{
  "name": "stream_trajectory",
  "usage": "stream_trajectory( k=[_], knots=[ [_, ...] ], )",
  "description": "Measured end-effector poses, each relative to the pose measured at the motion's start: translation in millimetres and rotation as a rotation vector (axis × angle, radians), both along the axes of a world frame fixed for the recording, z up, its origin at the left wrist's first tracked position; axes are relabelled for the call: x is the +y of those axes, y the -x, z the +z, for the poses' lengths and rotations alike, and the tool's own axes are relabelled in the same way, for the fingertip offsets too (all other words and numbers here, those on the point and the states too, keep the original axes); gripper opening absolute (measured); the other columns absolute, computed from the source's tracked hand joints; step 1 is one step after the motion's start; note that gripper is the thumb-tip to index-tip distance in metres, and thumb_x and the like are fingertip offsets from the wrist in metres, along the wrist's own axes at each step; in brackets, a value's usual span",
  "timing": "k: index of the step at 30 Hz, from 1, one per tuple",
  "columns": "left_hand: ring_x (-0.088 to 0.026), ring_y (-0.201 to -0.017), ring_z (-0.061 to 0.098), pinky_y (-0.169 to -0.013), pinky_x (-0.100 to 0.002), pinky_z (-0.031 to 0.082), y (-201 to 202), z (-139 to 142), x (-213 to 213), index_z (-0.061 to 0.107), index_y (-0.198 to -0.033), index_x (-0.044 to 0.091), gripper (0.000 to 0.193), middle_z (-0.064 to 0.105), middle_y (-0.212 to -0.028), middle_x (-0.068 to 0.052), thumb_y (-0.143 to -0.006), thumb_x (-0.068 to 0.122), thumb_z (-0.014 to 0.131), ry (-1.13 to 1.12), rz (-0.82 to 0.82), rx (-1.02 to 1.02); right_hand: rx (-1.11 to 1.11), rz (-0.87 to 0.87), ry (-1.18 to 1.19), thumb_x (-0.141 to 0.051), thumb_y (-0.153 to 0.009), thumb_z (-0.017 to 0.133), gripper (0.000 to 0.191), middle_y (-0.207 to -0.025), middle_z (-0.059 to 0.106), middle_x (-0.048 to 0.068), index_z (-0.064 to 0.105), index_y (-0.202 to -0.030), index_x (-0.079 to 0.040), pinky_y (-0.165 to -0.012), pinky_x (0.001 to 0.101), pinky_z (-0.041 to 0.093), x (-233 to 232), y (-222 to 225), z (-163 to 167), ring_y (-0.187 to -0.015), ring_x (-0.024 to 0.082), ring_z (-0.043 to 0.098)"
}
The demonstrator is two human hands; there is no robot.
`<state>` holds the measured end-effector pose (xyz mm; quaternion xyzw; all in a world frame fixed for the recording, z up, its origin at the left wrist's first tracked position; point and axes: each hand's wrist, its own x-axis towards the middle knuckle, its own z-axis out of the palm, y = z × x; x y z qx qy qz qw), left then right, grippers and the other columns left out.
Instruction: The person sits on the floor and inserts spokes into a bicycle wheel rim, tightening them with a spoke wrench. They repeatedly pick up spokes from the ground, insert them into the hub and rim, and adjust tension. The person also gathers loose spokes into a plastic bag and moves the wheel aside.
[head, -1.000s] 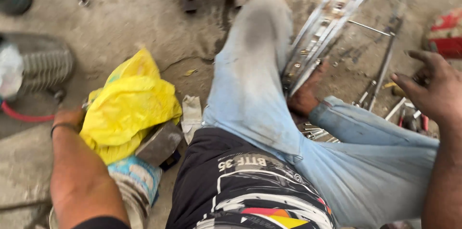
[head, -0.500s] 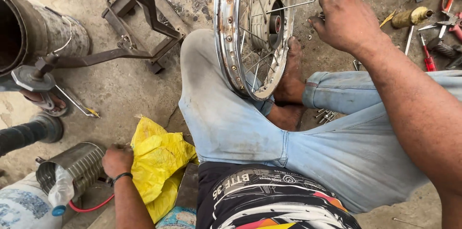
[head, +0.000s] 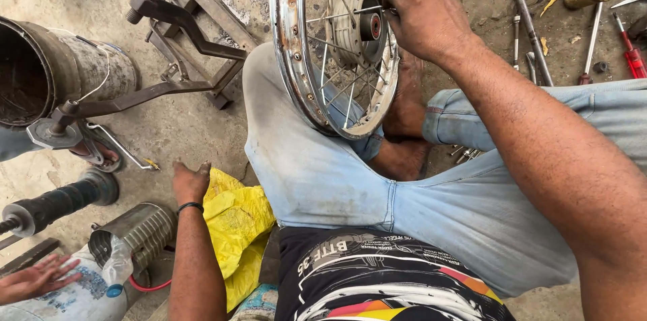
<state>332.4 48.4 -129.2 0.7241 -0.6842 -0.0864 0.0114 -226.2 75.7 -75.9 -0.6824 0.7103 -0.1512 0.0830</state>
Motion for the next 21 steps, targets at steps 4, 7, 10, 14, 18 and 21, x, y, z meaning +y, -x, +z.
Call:
stream_trajectory(
  k=[4, 7, 10, 14, 18, 21],
  knots=[
    [-0.031, -0.081, 0.077, -0.074, -0.040, 0.059, -7, 5, 2, 0.065, -0.121, -0.009, 0.042, 0.075, -0.092, -0.021, -0.092, 0.018, 0.078, -0.327, 0.381, 0.221, -0.018, 0.000, -0.008, -0.022, -0.098, 0.076, 0.024, -0.091, 0.069, 0.016, 0.067, -0.110, -0.003, -0.076, 0.0508, 0.057, -1, 3, -1, -0.084, 0.036, 0.070],
    [-0.020, -0.079, 0.075, -0.072, -0.032, 0.057, 35, 19, -18, 0.071, -0.114, -0.002, 0.023, 0.076, -0.089, -0.015, -0.097, 0.014, 0.072, -0.224, 0.135, 0.433, -0.027, -0.009, 0.013, -0.023, -0.099, 0.076, 0.024, -0.092, 0.069, 0.016, 0.067, -0.110, -0.004, -0.076, 0.0499, 0.057, -3, 6, 0, -0.085, 0.035, 0.070],
    [-0.017, -0.082, 0.073, -0.077, -0.030, 0.058, 113, 38, -59, 0.072, -0.110, 0.002, 0.012, 0.076, -0.094, -0.011, -0.101, 0.009, 0.072, 0.032, -0.196, 0.574, -0.050, -0.012, -0.016, -0.025, -0.101, 0.074, 0.022, -0.090, 0.069, 0.015, 0.069, -0.111, -0.007, -0.075, 0.0487, 0.058, -4, 3, 3, -0.083, 0.033, 0.071],
    [-0.025, -0.095, 0.073, -0.087, -0.037, 0.061, 222, 54, -98, 0.074, -0.120, 0.009, 0.026, 0.074, -0.109, -0.012, -0.094, 0.005, 0.072, 0.072, -0.609, 0.541, 0.006, 0.061, 0.025, -0.027, -0.101, 0.073, 0.019, -0.090, 0.069, 0.011, 0.070, -0.108, -0.010, -0.073, 0.0489, 0.057, -7, -8, 13, -0.081, 0.031, 0.070],
    [-0.038, -0.097, 0.067, -0.088, -0.046, 0.055, 290, 47, -108, 0.072, -0.111, 0.002, 0.013, 0.070, -0.106, -0.022, -0.103, 0.007, 0.063, 0.007, -0.677, 0.566, 0.041, 0.076, -0.011, -0.026, -0.105, 0.070, 0.019, -0.090, 0.068, 0.012, 0.068, -0.110, -0.008, -0.072, 0.0480, 0.057, -12, -21, 24, -0.081, 0.030, 0.070],
    [-0.039, -0.091, 0.067, -0.085, -0.047, 0.055, 305, 40, -109, 0.070, -0.105, -0.001, 0.012, 0.070, -0.098, -0.024, -0.100, 0.007, 0.062, 0.059, -0.711, 0.393, 0.056, 0.058, -0.085, -0.029, -0.108, 0.069, 0.023, -0.088, 0.067, 0.013, 0.066, -0.108, -0.006, -0.075, 0.0478, 0.057, -13, -23, 28, -0.082, 0.030, 0.070]
  ],
)
